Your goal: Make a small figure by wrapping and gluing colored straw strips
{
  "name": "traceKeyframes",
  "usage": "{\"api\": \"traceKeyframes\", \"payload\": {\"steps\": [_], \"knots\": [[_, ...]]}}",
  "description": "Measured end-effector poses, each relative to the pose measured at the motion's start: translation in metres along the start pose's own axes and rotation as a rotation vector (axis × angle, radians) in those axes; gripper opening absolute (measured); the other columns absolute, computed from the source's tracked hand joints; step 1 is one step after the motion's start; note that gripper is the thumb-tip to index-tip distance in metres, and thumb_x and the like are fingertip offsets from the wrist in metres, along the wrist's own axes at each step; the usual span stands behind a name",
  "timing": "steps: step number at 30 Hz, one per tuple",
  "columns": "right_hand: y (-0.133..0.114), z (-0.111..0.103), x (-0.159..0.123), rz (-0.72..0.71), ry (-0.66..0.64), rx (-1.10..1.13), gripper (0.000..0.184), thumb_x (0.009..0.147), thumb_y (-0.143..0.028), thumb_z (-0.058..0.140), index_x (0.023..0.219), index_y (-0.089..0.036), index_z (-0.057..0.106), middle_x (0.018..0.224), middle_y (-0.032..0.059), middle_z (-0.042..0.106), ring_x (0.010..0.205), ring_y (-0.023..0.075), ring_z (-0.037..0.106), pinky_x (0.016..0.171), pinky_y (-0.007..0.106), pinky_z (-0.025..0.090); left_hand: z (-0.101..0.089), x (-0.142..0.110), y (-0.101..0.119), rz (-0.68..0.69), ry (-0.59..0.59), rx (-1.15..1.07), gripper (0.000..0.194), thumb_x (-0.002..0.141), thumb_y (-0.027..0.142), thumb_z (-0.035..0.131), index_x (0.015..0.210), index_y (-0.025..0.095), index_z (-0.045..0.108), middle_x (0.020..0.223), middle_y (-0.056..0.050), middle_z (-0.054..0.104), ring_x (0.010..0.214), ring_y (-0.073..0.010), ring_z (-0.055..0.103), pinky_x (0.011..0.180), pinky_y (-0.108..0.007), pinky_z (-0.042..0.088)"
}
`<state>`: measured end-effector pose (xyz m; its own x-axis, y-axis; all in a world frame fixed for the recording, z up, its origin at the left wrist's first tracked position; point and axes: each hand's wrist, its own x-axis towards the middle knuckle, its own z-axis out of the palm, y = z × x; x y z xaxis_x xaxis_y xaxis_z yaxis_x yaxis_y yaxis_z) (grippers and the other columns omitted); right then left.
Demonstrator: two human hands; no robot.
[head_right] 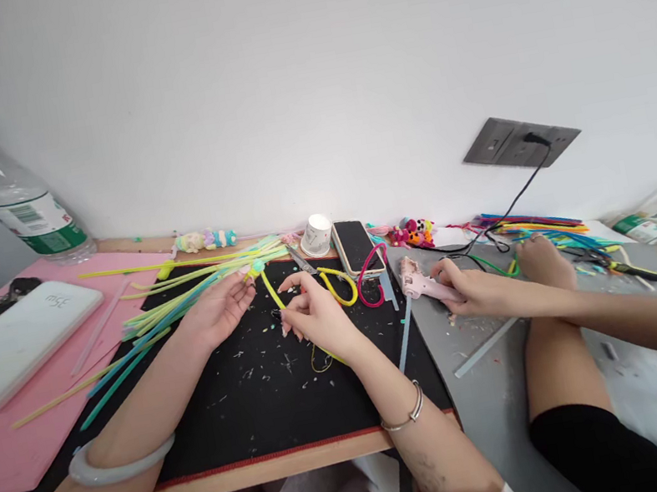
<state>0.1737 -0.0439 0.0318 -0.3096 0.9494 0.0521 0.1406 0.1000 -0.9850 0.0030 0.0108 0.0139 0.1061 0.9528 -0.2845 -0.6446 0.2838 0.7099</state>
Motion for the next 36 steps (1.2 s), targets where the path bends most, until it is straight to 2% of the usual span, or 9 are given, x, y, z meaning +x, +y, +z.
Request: {"api": "traceKeyframes", "payload": {"steps": [6,12,17,20,24,26,28,30,36], "knots": [[0.000,0.004,0.000,-0.010,-0.057,0.130,0.010,0.079,-0.023,0.056,0.086,-0.016,0.058,0.061,-0.0009,0.062,0.044,0.0065,0.047,0.044,0.020,0.038,0.004,-0.006,-0.002,0.103,0.007,0.171,0.018,0.059,0.024,0.077,0.070,0.014,0.067,0.065,0.000,0.065,0.064,-0.0084,0.060,0.067,-0.019,0.050],[-0.003,0.001,-0.001,-0.065,-0.057,0.244,0.020,0.081,-0.034,0.057,0.087,-0.015,0.062,0.078,0.0074,0.069,0.061,0.0120,0.056,0.054,0.024,0.045,0.008,-0.012,-0.004,0.214,0.017,0.362,0.029,0.056,0.030,0.079,0.074,0.012,0.066,0.067,-0.002,0.066,0.063,-0.0103,0.061,0.068,-0.024,0.051],[-0.008,-0.004,-0.003,-0.106,-0.073,0.279,0.025,0.079,-0.030,0.056,0.100,-0.018,0.062,0.098,0.0100,0.069,0.081,0.0173,0.060,0.062,0.028,0.048,0.007,-0.011,-0.006,0.292,-0.005,0.503,0.031,0.057,0.033,0.077,0.076,0.013,0.065,0.070,-0.004,0.069,0.064,-0.0144,0.063,0.068,-0.028,0.052],[-0.007,-0.005,-0.002,-0.114,0.027,0.188,0.025,0.077,-0.030,0.059,0.100,-0.020,0.061,0.098,0.0082,0.069,0.074,0.0154,0.058,0.059,0.027,0.047,0.006,-0.010,-0.008,0.329,-0.032,0.570,0.031,0.057,0.035,0.078,0.076,0.014,0.064,0.073,-0.005,0.070,0.066,-0.0167,0.064,0.067,-0.029,0.052],[-0.003,-0.010,0.001,-0.115,0.203,0.040,0.020,0.081,-0.035,0.055,0.090,-0.018,0.060,0.079,0.0053,0.069,0.053,0.0106,0.050,0.050,0.025,0.043,0.005,-0.009,-0.009,0.337,-0.066,0.614,0.031,0.056,0.034,0.078,0.075,0.014,0.064,0.073,-0.006,0.070,0.066,-0.0178,0.065,0.066,-0.030,0.052],[-0.001,-0.013,0.002,-0.164,0.274,-0.064,0.016,0.081,-0.033,0.056,0.084,-0.018,0.062,0.074,0.0045,0.068,0.056,0.0119,0.053,0.054,0.026,0.044,0.006,-0.010,-0.009,0.342,-0.086,0.650,0.029,0.058,0.033,0.077,0.076,0.015,0.064,0.073,-0.007,0.070,0.065,-0.0178,0.066,0.065,-0.030,0.053],[0.001,-0.015,0.003,-0.222,0.333,-0.163,0.013,0.080,-0.029,0.058,0.080,-0.018,0.065,0.079,0.0053,0.067,0.068,0.0147,0.059,0.063,0.028,0.047,0.007,-0.011,-0.007,0.340,-0.102,0.689,0.028,0.059,0.032,0.076,0.076,0.015,0.064,0.074,-0.007,0.070,0.066,-0.0182,0.066,0.066,-0.030,0.053],[0.001,-0.017,0.003,-0.239,0.364,-0.204,0.011,0.079,-0.027,0.058,0.079,-0.019,0.067,0.084,0.0056,0.067,0.073,0.0157,0.060,0.067,0.028,0.048,0.008,-0.013,-0.006,0.335,-0.118,0.720,0.027,0.059,0.032,0.076,0.077,0.015,0.065,0.073,-0.007,0.070,0.066,-0.0185,0.066,0.066,-0.031,0.053],[-0.001,-0.015,0.002,-0.175,0.359,-0.104,0.014,0.079,-0.032,0.059,0.079,-0.018,0.063,0.067,0.0019,0.062,0.049,0.0105,0.050,0.046,0.024,0.041,0.007,-0.013,-0.008,0.334,-0.224,0.775,0.025,0.062,0.033,0.073,0.078,0.016,0.066,0.070,-0.006,0.069,0.066,-0.0189,0.066,0.068,-0.032,0.053]]}}
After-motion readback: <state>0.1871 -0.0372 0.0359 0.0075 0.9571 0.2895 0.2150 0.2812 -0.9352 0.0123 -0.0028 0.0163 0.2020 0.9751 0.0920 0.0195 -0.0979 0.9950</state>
